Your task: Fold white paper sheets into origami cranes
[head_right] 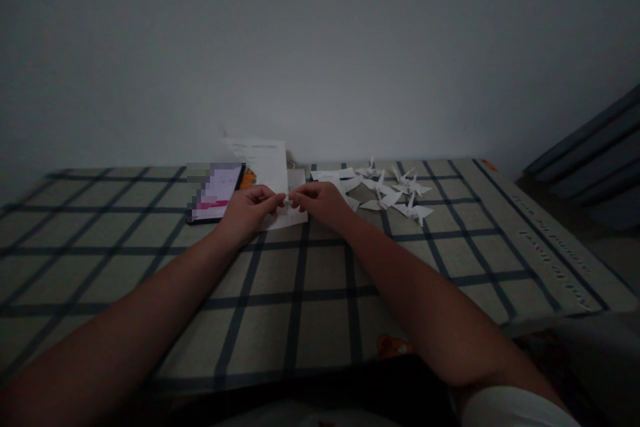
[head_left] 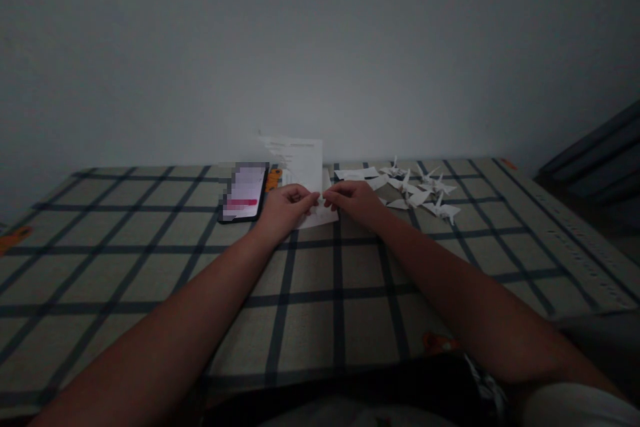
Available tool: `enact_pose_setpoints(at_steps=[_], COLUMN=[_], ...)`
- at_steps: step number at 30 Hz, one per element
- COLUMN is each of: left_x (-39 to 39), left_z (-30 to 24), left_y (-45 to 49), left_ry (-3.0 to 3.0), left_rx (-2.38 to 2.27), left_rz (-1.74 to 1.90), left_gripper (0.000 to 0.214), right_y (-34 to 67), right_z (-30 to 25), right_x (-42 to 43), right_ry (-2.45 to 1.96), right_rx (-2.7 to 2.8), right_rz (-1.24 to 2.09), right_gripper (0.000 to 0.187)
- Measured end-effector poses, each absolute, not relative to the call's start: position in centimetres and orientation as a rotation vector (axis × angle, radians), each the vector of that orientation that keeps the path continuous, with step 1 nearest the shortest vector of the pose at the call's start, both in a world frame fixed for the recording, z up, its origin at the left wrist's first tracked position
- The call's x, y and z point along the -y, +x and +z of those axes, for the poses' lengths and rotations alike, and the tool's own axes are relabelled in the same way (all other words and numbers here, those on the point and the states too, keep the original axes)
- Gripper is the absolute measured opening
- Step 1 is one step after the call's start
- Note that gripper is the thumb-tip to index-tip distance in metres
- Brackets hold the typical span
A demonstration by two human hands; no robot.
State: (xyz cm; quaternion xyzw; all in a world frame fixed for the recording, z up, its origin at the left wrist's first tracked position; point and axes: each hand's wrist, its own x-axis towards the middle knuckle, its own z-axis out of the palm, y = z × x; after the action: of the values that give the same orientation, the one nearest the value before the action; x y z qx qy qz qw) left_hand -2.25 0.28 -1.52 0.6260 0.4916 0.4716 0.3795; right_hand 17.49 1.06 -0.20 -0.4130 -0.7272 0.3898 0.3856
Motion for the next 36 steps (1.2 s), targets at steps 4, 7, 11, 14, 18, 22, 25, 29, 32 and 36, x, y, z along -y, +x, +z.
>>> enact_pose_setpoints(at_steps=[4,7,11,14,18,22,25,29,32,36], left_x=[-0.41,-0.46,-0.32,-0.15,-0.13,-0.17,-0.08,0.01,0.07,0.11], left_z=[-1.63,-1.71,-1.49,-1.28,-1.33,-1.42,-1.29,-1.05,-0.87,-0.78], left_y=[-2.33,-2.37,-2.29,-2.2,-2.18,-2.17,-2.05,-1.91,-1.93,-2.01], left_ry=[1.618,1.638,1.639,1.617,1.598,1.588,1.584,1.548,1.562,1.636], left_rx=[-1.26,-1.245,-1.218,-1.2,-1.186,-1.173,-1.177,-1.164,-1.164,-1.194], left_rz=[1.221,1.222,1.227,1.225,1.214,1.174,1.191,1.232,1.215,1.189], left_gripper=[0.031,0.031,0.03,0.031,0.03,0.031,0.029,0.025,0.026,0.029], right_y=[17.4,17.45,17.59,17.62,17.46,17.27,17.29,17.45,17.44,17.26], right_z=[-0.55,-0.6,-0.51,-0.55,-0.63,-0.45,-0.32,-0.4,-0.48,-0.37], right_x=[-1.24,-1.37,-1.38,-1.37,-1.34,-1.11,-0.99,-1.09,-1.16,-1.06], right_ry=[-1.019,-1.018,-0.997,-0.984,-0.99,-0.997,-0.99,-0.969,-0.957,-0.974], right_rx=[1.813,1.787,1.798,1.813,1.864,1.883,1.866,1.808,1.815,1.877], right_rz=[1.102,1.153,1.152,1.095,0.971,0.827,0.838,0.935,0.957,0.901], right_gripper=[0.023,0.026,0.028,0.027,0.023,0.02,0.021,0.024,0.025,0.023])
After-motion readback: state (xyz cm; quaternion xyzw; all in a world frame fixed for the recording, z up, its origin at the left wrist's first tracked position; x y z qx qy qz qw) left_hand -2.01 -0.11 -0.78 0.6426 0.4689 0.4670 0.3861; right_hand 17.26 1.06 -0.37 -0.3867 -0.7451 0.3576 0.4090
